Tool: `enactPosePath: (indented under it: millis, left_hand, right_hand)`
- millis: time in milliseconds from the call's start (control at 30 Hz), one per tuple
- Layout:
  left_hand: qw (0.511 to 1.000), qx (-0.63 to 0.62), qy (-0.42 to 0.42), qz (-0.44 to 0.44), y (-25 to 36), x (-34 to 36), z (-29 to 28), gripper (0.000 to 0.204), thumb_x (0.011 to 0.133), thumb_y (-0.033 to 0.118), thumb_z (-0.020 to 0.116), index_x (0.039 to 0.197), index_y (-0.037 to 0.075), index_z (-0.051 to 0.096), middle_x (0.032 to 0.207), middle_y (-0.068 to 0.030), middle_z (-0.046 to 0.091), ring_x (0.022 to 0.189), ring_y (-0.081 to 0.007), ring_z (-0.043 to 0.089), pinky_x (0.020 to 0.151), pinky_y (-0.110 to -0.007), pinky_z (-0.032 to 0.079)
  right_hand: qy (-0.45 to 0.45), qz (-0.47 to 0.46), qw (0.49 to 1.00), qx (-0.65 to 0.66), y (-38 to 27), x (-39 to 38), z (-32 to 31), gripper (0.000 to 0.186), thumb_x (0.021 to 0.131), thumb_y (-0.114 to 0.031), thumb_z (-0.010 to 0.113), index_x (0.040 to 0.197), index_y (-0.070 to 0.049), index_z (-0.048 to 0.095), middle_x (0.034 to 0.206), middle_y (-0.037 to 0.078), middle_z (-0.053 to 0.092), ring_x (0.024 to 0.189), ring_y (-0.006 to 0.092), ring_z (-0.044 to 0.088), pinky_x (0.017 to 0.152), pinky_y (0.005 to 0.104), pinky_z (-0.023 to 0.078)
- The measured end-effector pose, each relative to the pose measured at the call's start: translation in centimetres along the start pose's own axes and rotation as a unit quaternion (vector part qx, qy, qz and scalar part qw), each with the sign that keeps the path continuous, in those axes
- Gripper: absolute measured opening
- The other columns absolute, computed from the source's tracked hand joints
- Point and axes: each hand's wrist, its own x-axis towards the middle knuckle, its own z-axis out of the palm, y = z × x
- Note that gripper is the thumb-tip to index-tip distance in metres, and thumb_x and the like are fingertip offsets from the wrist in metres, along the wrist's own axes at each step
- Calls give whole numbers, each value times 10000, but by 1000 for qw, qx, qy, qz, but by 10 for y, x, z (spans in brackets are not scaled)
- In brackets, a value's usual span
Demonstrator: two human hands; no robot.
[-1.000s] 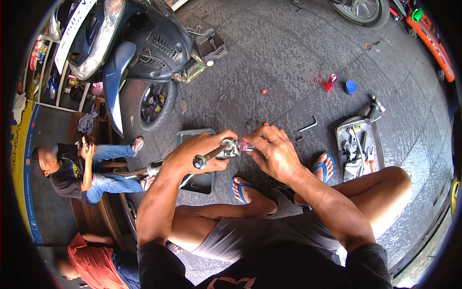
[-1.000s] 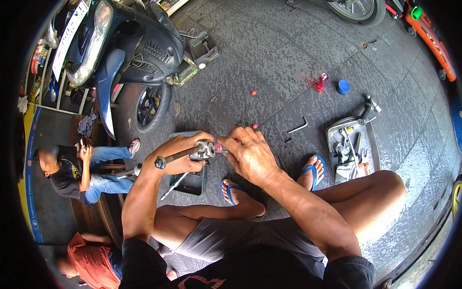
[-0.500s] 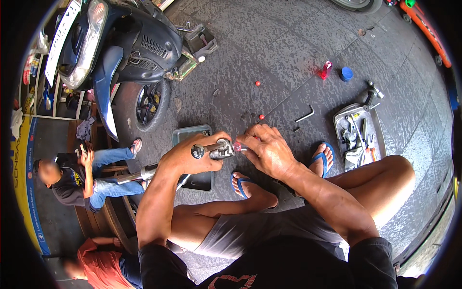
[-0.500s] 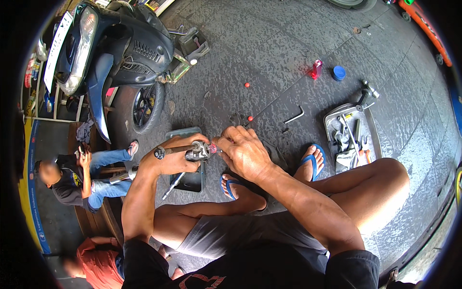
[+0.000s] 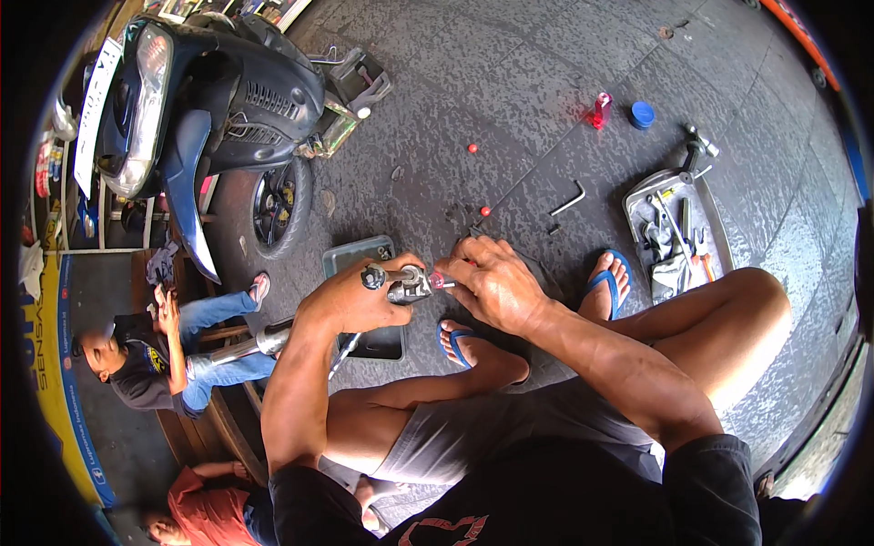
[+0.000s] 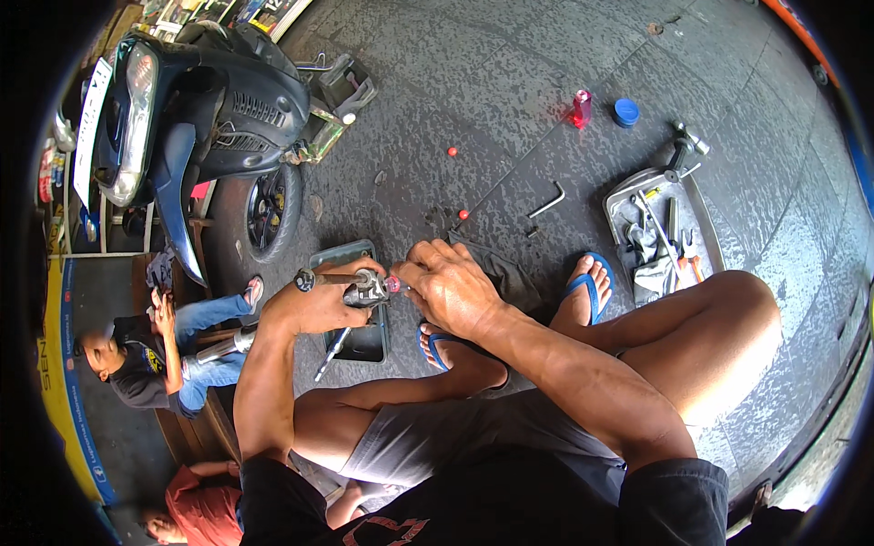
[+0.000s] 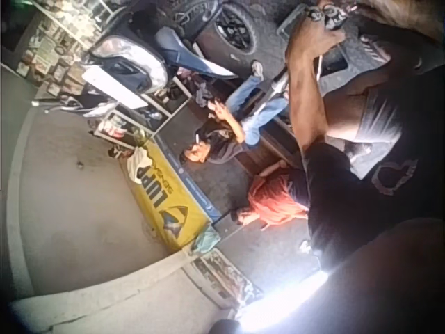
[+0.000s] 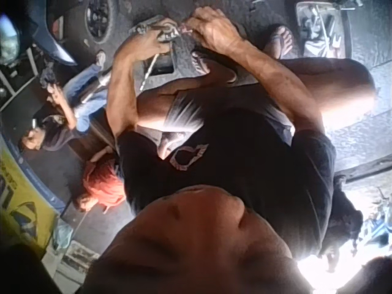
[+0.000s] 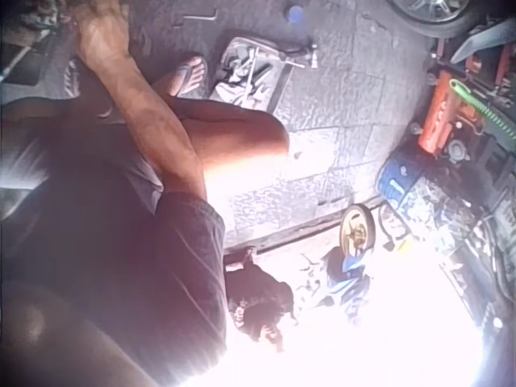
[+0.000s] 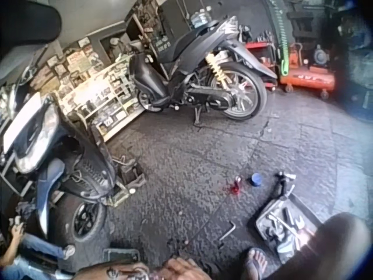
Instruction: The person sits on the floor of a workshop and uses a T-handle wrench to tighten a nut on a cylindrical metal component. They repeatedly wipe the component with a rag and apply lubricant from a small red bottle while working on the part.
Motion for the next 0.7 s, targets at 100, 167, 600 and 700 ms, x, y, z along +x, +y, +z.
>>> enactPosePath:
  millis: [100,167,600,700]
  left_hand:
    - [999,14,-14,-36,9,2,-4,509,748,153,680,1242,128,560,899,-172,710,820,-343,695,753,-436,516]
    - [999,26,-18,-43,11,3,-5,510,747,161,685,1241,126,561,913,-179,707,831,-344,690,760,-438,514]
    - [997,16,-46,-59,16,7,-8,499,738,168,691,1220,113,570,900,-189,675,854,-335,672,762,-434,508]
    - [996,12,-54,-69,17,10,-7,505,736,170,690,1224,114,572,912,-188,674,867,-333,670,770,-427,509]
  right_hand:
    - [-6,9,1000,-2,2,-2,1,312,810,-131,736,1120,-132,698,1050,39,602,1048,248,584,888,419,456]
    - [-5,8,1000,3,3,-3,1,309,812,-135,736,1119,-134,699,1054,40,603,1052,251,584,887,420,457]
    - [1,19,1000,15,6,-6,5,284,816,-123,732,1097,-134,700,1063,52,605,1060,262,582,922,430,458]
    - [-1,20,1000,15,7,-7,4,280,815,-118,731,1093,-135,699,1061,54,604,1056,263,583,923,427,457]
